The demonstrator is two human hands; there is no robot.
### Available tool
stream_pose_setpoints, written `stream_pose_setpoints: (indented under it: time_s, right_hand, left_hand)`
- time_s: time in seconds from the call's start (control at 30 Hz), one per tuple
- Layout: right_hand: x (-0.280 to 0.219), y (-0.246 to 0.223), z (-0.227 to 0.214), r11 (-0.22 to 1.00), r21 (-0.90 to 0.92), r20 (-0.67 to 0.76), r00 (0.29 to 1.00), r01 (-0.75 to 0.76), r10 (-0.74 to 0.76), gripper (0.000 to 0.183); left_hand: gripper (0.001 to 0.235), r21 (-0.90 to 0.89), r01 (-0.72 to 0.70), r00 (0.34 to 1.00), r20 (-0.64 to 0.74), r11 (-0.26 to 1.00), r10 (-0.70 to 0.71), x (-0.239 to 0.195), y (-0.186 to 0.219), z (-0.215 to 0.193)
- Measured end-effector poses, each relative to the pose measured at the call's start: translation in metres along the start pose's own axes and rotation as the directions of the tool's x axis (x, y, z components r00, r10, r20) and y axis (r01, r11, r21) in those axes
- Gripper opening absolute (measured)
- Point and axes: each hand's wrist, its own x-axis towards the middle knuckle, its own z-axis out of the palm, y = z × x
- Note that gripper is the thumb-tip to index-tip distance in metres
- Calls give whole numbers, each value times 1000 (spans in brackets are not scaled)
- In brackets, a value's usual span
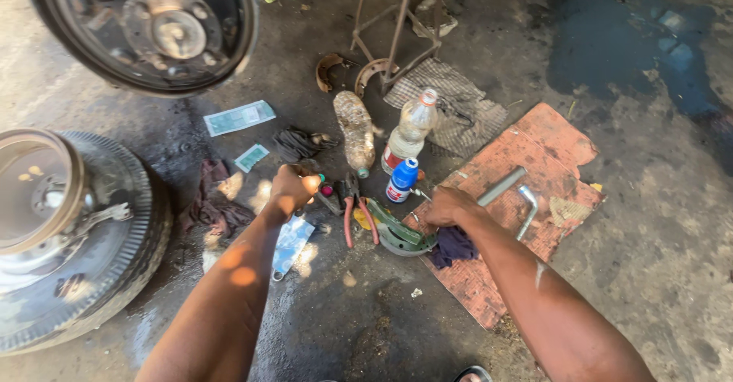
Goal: The person works on the rear brake assembly of a green three-wheeled vehicle. They use a screwdriver to adjust components within the brake drum, then open a package of brake shoes and install them into the assembly using pliers and a screwdriver.
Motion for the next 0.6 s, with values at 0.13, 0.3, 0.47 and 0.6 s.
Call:
stream_pose_setpoints:
  time_s: [0.13,0.3,0.47,0.6]
  right_hand:
    - [9,-27,-4,993,18,-80,990,116,-115,42]
    - [12,-57,-3,955,60,-215,938,289,-270,45]
    - [4,-98,-13,949,2,-163,936,316,-312,48]
    - [-4,-122,-30,940,46,-161,931,339,-328,44]
  left_hand:
    - [28,127,-73,995,-56,989,81,-4,-9,-38]
    - [37,585,9,980,-165,811,108,-41,-6,-130]
    - [56,826,173,953,-278,537,121,-69,-29,-205]
    - [39,775,246,960,-277,583,-37,-60,-75,-231]
